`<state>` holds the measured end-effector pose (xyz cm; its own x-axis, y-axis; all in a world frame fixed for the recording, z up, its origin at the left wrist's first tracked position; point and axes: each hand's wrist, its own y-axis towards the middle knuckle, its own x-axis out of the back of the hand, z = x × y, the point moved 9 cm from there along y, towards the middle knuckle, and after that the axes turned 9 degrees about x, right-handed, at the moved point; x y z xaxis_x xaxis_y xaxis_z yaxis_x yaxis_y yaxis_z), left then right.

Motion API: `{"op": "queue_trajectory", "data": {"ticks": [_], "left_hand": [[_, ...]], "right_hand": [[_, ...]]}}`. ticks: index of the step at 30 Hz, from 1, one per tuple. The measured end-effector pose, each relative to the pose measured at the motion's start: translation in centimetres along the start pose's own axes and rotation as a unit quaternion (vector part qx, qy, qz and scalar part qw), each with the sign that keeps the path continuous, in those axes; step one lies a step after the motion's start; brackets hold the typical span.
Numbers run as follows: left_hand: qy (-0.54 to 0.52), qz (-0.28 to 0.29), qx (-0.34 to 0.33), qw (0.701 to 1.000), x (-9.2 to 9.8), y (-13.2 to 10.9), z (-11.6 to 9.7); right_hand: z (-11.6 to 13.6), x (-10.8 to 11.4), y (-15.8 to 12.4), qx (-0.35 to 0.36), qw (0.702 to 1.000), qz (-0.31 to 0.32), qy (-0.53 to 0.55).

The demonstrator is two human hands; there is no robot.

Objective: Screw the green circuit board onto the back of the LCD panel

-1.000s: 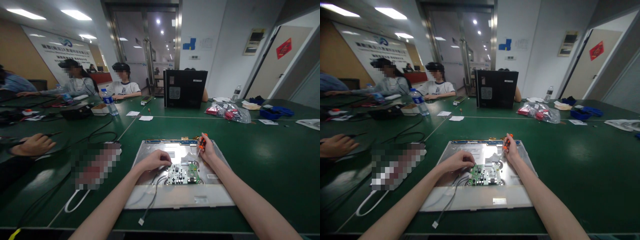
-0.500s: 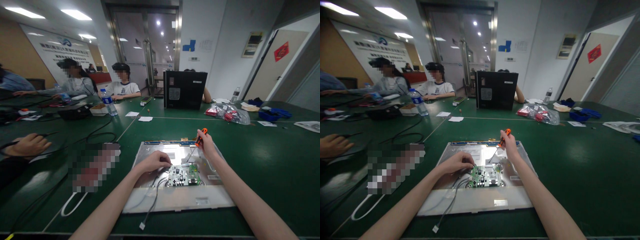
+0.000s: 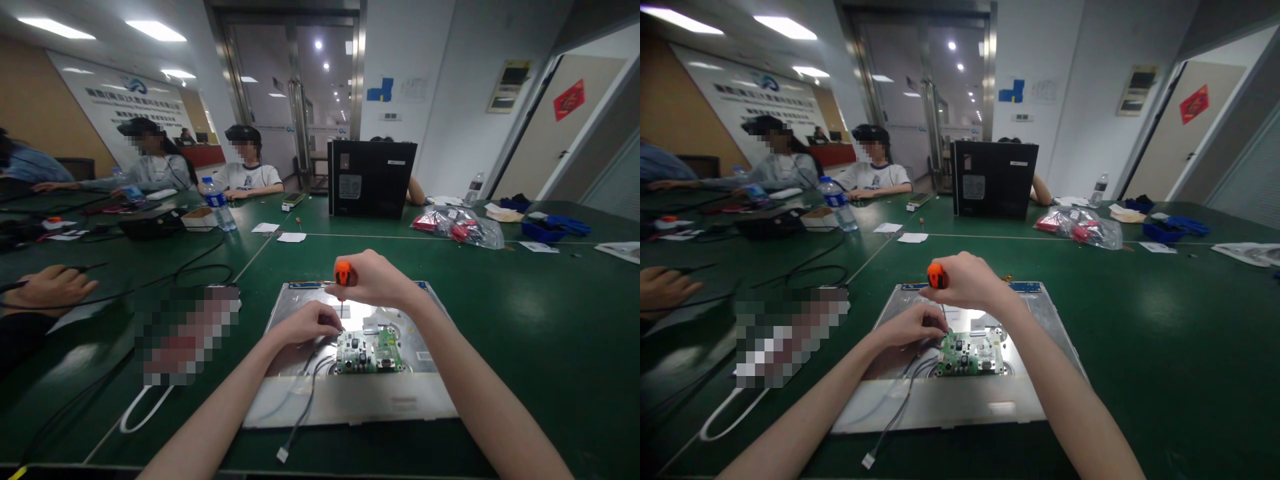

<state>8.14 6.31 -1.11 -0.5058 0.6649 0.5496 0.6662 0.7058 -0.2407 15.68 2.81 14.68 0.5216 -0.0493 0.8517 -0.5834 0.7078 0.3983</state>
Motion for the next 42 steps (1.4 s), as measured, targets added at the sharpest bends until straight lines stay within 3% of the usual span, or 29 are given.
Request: {"op": "queue_trajectory", "data": {"ticks": [15,32,42], "left_hand": [[0.000,0.004,-0.008,1.000,-0.2,0.0,-0.1],[-0.013,0.003,-0.015,1.000,-0.2,0.1,-0.1],[-0.030,-0.001,-0.033,0.999,-0.1,0.1,-0.4]], "right_hand": [[-0.9,-1.9,-0.7,-0.012,0.995,0.094,-0.022],[-1.0,-2.5,-0.3,0.002,0.993,0.064,-0.100],[0.5,-2.0,-0.8,0.042,0.994,0.075,-0.067]]}}
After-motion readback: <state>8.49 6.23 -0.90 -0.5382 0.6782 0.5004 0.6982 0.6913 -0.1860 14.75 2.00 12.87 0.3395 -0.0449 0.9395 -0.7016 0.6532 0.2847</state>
